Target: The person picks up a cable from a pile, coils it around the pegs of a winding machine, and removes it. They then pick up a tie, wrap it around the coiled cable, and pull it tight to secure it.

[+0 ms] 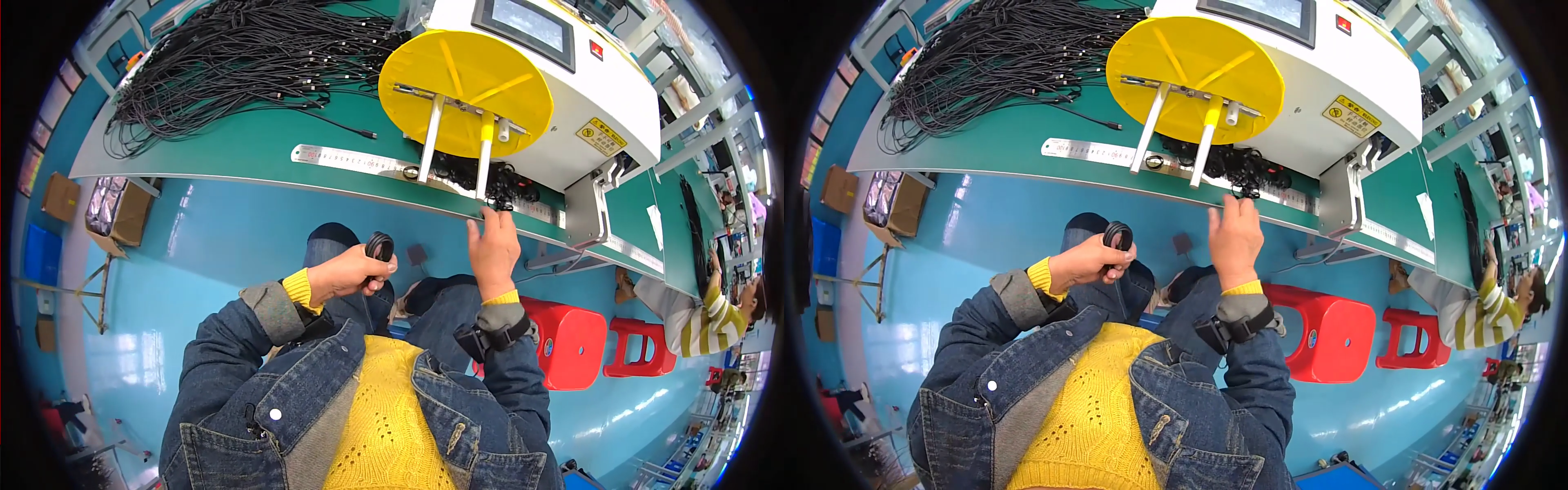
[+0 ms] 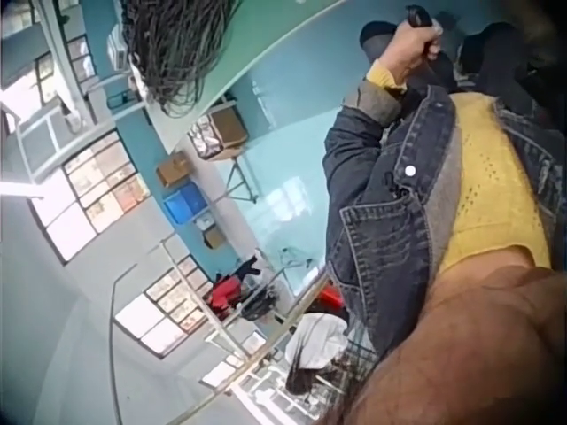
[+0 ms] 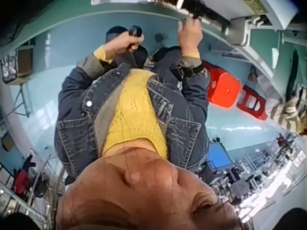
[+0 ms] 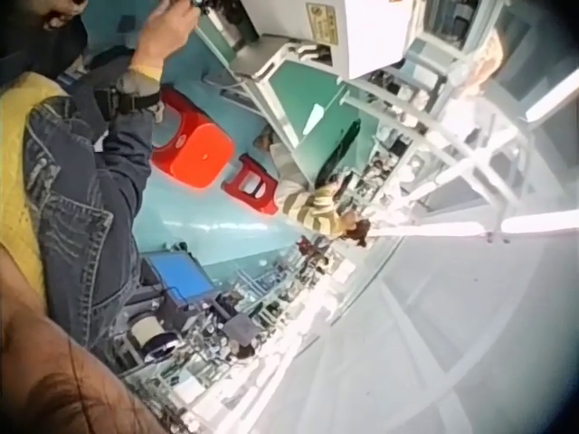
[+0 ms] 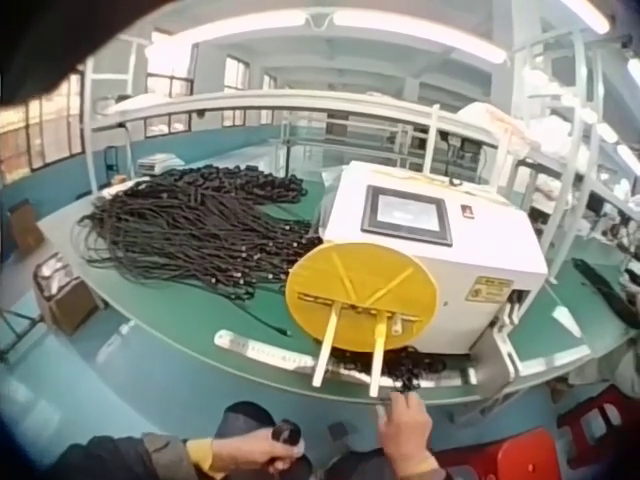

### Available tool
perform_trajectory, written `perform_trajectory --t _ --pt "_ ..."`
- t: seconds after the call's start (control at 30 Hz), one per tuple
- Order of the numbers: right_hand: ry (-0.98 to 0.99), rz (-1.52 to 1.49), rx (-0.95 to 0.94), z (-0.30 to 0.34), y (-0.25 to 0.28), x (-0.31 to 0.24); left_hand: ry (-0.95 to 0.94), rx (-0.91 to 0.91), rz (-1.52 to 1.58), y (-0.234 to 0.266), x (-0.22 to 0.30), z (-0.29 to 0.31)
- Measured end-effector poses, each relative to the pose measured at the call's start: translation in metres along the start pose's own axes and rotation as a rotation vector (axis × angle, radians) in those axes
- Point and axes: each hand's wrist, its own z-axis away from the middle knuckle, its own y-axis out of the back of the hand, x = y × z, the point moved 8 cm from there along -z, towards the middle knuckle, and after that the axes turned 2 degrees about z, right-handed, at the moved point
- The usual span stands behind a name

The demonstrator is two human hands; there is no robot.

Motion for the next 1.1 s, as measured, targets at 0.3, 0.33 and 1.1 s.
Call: perform_trajectory --t 0.3,0.33,1.1 --pt "-0.428 -0.71 -0.134 0.009 -0.027 0.038 -0.148 -0.066 0.087 -0.028 0.025 -0.018" --pt "-0.422 -0.718 -0.137 0.01 -0.026 0.032 -0.202 -0.072 0.124 -0.029 0.032 -0.02" --pt "-0.042 -0.735 -0.249 0.005 -0.015 -0.068 -0.572 0.238 0.163 -0.011 0.07 -0.02"
